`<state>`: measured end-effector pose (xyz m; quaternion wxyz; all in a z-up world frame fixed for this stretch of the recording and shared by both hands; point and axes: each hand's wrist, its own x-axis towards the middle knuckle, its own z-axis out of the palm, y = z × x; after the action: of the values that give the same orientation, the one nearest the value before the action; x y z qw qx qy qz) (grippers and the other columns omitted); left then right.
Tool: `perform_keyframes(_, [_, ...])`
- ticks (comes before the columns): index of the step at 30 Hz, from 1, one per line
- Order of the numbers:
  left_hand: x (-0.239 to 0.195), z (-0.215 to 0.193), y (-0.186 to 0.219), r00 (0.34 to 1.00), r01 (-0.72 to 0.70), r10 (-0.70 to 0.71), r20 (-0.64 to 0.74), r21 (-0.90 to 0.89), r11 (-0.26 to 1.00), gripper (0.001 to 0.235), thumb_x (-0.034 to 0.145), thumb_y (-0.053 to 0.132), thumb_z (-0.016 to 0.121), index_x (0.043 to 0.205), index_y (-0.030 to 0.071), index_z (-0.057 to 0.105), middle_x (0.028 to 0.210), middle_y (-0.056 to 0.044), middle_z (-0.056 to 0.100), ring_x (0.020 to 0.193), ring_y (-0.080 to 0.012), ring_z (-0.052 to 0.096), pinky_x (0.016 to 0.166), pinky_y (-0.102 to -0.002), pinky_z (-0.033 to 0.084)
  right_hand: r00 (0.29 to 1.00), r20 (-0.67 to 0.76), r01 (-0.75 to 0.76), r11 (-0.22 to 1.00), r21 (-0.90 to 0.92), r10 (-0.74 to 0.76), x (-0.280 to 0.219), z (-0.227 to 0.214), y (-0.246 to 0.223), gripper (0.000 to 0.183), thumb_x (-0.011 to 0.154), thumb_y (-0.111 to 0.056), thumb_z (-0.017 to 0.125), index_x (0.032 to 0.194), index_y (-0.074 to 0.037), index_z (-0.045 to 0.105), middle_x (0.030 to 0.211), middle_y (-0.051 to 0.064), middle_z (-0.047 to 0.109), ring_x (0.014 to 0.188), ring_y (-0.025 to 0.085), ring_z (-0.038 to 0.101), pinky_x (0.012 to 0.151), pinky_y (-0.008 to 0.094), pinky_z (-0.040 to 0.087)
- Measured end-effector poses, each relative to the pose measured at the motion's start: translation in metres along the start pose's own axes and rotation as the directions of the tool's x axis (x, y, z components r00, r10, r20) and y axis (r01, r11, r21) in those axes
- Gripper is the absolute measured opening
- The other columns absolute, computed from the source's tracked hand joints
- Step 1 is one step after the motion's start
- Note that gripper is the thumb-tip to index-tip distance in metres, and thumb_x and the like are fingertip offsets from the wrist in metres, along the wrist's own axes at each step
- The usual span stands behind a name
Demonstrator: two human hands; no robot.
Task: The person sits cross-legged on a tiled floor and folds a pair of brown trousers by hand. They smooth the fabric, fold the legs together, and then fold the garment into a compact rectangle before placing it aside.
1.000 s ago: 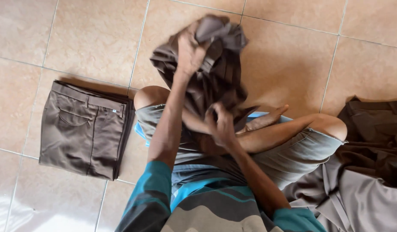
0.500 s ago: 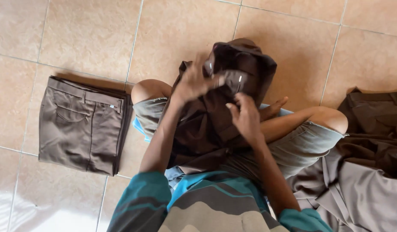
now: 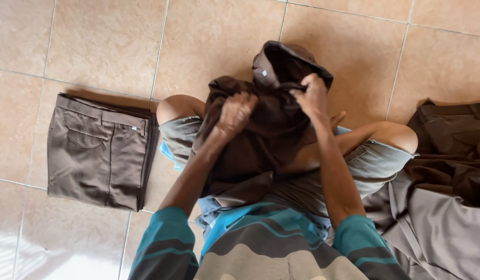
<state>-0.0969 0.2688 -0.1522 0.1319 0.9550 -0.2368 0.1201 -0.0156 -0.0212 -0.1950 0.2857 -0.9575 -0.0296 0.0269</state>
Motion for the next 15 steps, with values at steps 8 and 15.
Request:
perform_keyframes(8, [0.031,-0.149,-0.029,0.805,0.557,-0.519,0.287,-0.063,0.828,0.087,0.074,0.034,0.093,0.138,0.005,0.042,0.135,-0.022,0.046,0.121,-0.0501,0.054,0.092,-0.068,0.049,0.972,0.126,-0.233,0.797,0.557,0.197,-0.048,-0.019,-0.004,0.036,0.089,-0.02,0.08,0.11,-0.003,0.056,0.087,0.016,0.064,0.071,0.026,0.07,0.049,0.038,0.054])
perform_keyframes(15, [-0.02,-0.073,0.007,0.801,0.345,-0.401,0.445,0.203,0.916,0.108,0.069,0.053,0.089,0.151,0.004,0.038,0.137,-0.021,0.052,0.115,-0.039,0.06,0.096,-0.055,0.046,0.956,0.112,-0.291,0.837,0.463,0.27,-0.019,0.086,0.087,0.032,0.099,-0.039,0.075,0.109,-0.008,0.07,0.093,0.021,0.073,0.089,0.03,0.073,0.07,0.041,0.057])
